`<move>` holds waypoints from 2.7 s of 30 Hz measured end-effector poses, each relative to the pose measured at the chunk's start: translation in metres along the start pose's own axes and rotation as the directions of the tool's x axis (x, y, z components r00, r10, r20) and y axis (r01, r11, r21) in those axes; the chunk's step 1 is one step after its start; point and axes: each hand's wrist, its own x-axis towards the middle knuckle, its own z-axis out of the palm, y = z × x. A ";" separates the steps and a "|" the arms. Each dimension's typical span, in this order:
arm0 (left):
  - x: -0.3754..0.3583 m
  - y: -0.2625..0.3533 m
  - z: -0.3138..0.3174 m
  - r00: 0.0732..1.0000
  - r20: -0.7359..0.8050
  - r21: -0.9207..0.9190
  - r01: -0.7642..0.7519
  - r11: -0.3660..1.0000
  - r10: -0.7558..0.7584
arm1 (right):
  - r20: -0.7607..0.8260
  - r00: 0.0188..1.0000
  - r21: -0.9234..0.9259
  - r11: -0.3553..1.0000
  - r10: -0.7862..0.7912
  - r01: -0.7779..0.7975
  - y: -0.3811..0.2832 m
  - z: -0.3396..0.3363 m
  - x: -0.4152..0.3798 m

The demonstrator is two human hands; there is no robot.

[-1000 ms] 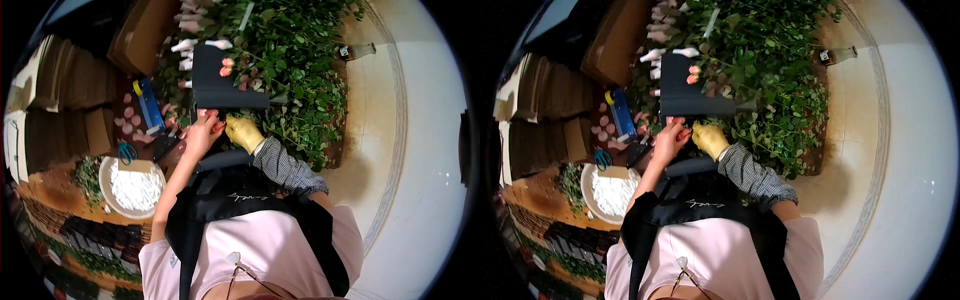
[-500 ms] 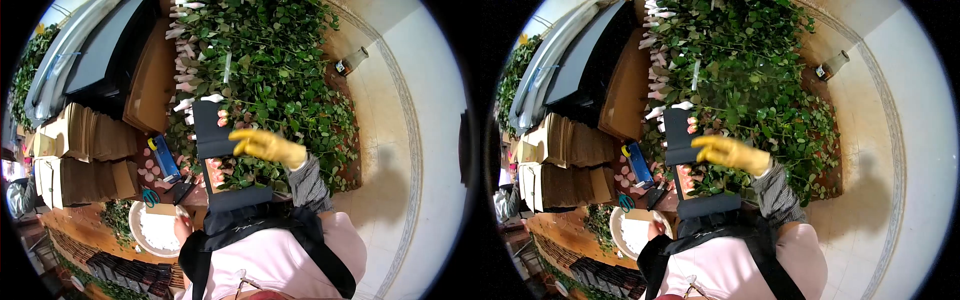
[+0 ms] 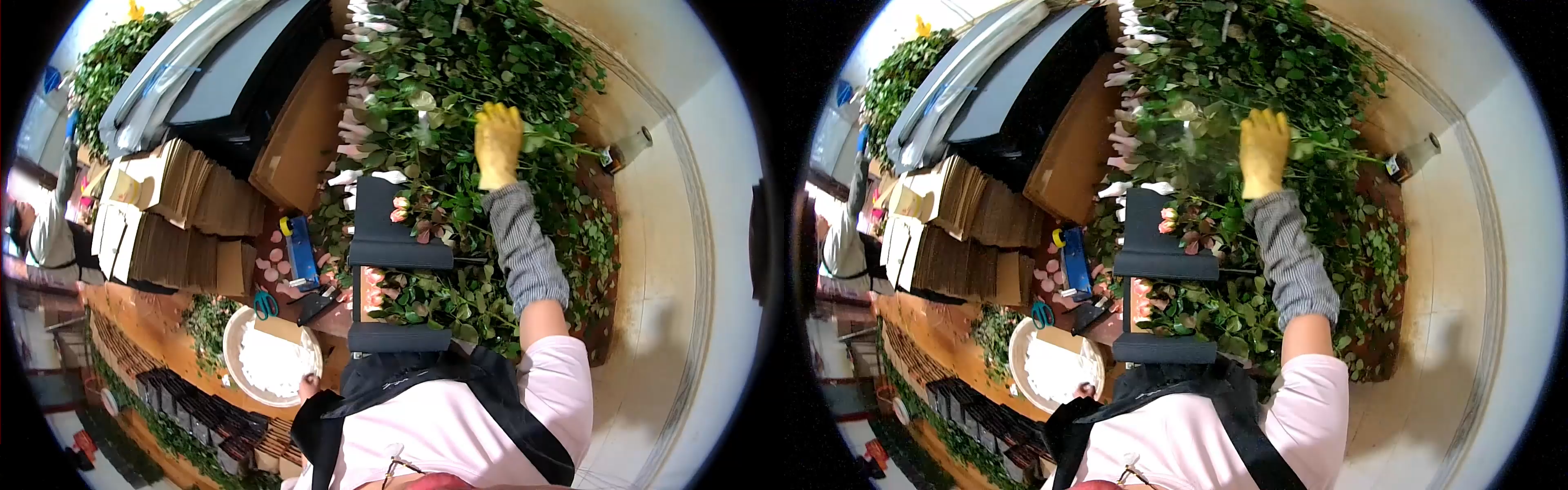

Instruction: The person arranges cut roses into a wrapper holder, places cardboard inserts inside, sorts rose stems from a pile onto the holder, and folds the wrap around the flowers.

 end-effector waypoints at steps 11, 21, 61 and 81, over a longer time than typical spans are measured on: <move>-0.059 0.300 -0.116 0.850 -0.107 -0.289 -0.523 0.802 0.515 | 0.069 0.951 0.517 0.804 0.301 -0.292 0.106 -0.149 -0.095; 0.008 0.483 -0.119 0.521 -0.239 -0.100 -0.852 0.513 0.819 | -0.031 0.310 0.112 0.311 0.950 -0.944 0.168 -0.300 -0.420; -0.116 0.072 -0.031 0.956 0.285 0.294 -0.018 0.956 -0.070 | -0.113 0.985 -0.006 0.991 -0.130 0.130 0.075 0.000 0.103; -0.256 0.527 -0.203 0.308 -0.043 -0.092 -0.949 0.303 0.950 | 0.710 0.694 0.071 0.968 0.121 -0.242 0.135 -0.080 -0.201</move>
